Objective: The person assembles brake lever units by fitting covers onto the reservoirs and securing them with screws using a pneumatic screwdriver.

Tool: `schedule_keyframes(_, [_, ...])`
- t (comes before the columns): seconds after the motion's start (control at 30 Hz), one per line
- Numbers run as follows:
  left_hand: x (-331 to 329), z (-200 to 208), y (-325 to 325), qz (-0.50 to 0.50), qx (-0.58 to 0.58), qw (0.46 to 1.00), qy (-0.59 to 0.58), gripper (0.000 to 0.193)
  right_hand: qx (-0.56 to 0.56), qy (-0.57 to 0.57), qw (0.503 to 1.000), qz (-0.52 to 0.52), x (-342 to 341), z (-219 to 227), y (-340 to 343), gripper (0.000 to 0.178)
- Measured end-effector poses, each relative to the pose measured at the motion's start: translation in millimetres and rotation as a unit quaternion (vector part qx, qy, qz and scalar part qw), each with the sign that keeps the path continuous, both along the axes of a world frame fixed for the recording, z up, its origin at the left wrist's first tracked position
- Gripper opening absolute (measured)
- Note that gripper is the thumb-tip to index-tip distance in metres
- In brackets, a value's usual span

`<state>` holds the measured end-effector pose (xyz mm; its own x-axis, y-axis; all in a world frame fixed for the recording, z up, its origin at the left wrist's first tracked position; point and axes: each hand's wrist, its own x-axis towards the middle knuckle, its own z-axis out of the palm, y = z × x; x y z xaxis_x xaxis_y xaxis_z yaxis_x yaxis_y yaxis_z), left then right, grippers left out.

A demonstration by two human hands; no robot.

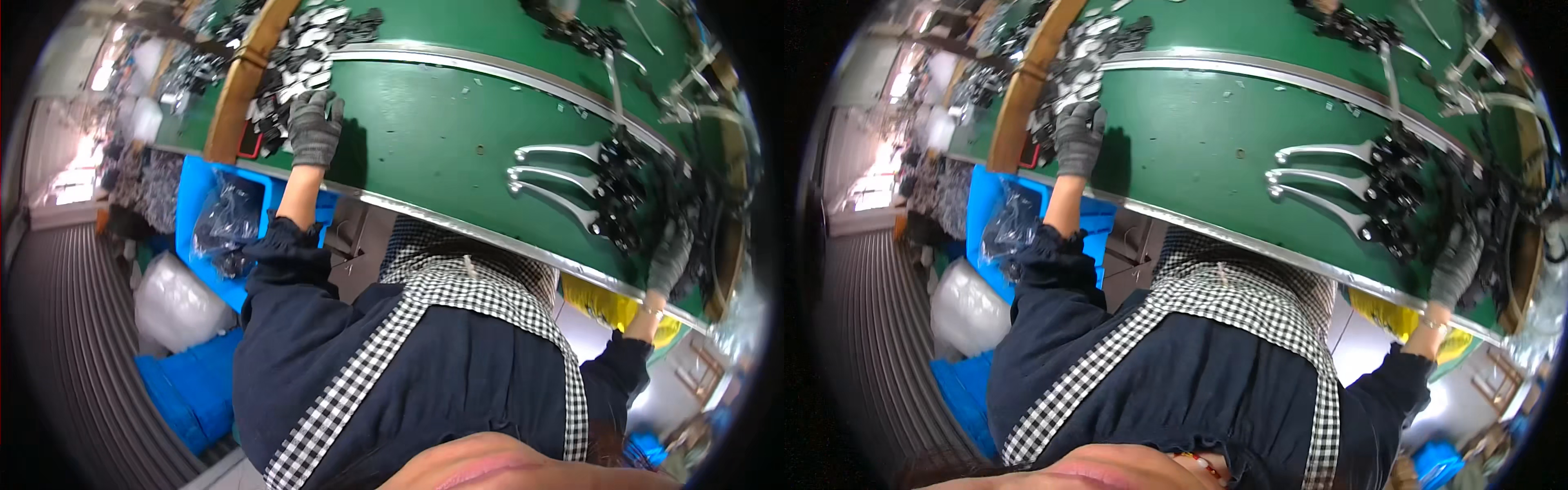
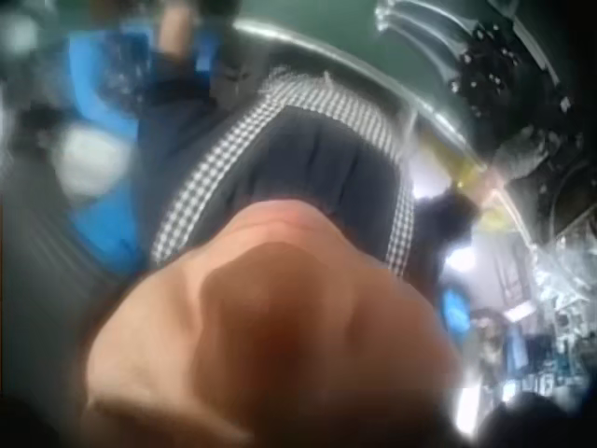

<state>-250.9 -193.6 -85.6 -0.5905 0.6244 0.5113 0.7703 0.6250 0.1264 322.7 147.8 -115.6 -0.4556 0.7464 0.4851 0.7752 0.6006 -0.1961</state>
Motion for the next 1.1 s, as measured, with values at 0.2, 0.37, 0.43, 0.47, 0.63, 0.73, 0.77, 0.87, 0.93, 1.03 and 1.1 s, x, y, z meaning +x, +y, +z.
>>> schedule_keyframes(0.2, [-94,-15,-21,0.27,-0.073,0.959,-0.038,0.073,-0.165,0.241,0.956,-0.034,-4,7,0,0.035])
schedule_keyframes(0.37, [-120,-15,-10,0.331,-0.053,0.923,-0.191,0.074,-0.126,0.173,0.975,-0.058,7,8,-14,0.038])
schedule_keyframes(0.43, [-109,-20,-4,0.325,-0.085,0.927,-0.165,0.073,-0.198,0.289,0.936,-0.006,11,2,-22,0.036])
schedule_keyframes(0.47, [-100,-23,0,0.32,-0.068,0.931,-0.163,0.072,-0.274,0.4,0.873,0.042,12,-1,-25,0.035])
schedule_keyframes(0.63, [-52,-28,25,0.234,-0.031,0.955,-0.181,0.069,-0.202,0.388,0.899,0.006,-13,3,-40,0.032])
schedule_keyframes(0.73, [-17,-30,52,0.149,-0.02,0.981,-0.126,0.06,-0.246,0.499,0.826,0.088,-42,29,-48,0.035])
schedule_keyframes(0.77, [-5,-30,63,0.127,-0.025,0.984,-0.123,0.056,-0.248,0.477,0.841,0.067,-52,39,-52,0.04])
schedule_keyframes(0.87, [31,-35,98,0.042,-0.008,0.993,-0.112,0.049,-0.031,0.241,0.969,0.043,-78,70,-63,0.037])
schedule_keyframes(0.93, [56,-40,119,0.0,0.008,0.997,-0.071,0.046,-0.173,0.393,0.899,0.084,-94,81,-70,0.037])
schedule_keyframes(1.03, [86,-39,148,-0.069,0.057,0.993,-0.076,0.051,-0.366,0.52,0.769,0.064,-105,90,-75,0.035])
schedule_keyframes(1.1, [92,-27,157,-0.136,0.169,0.947,-0.237,0.041,-0.35,0.487,0.793,0.101,-106,89,-77,0.034])
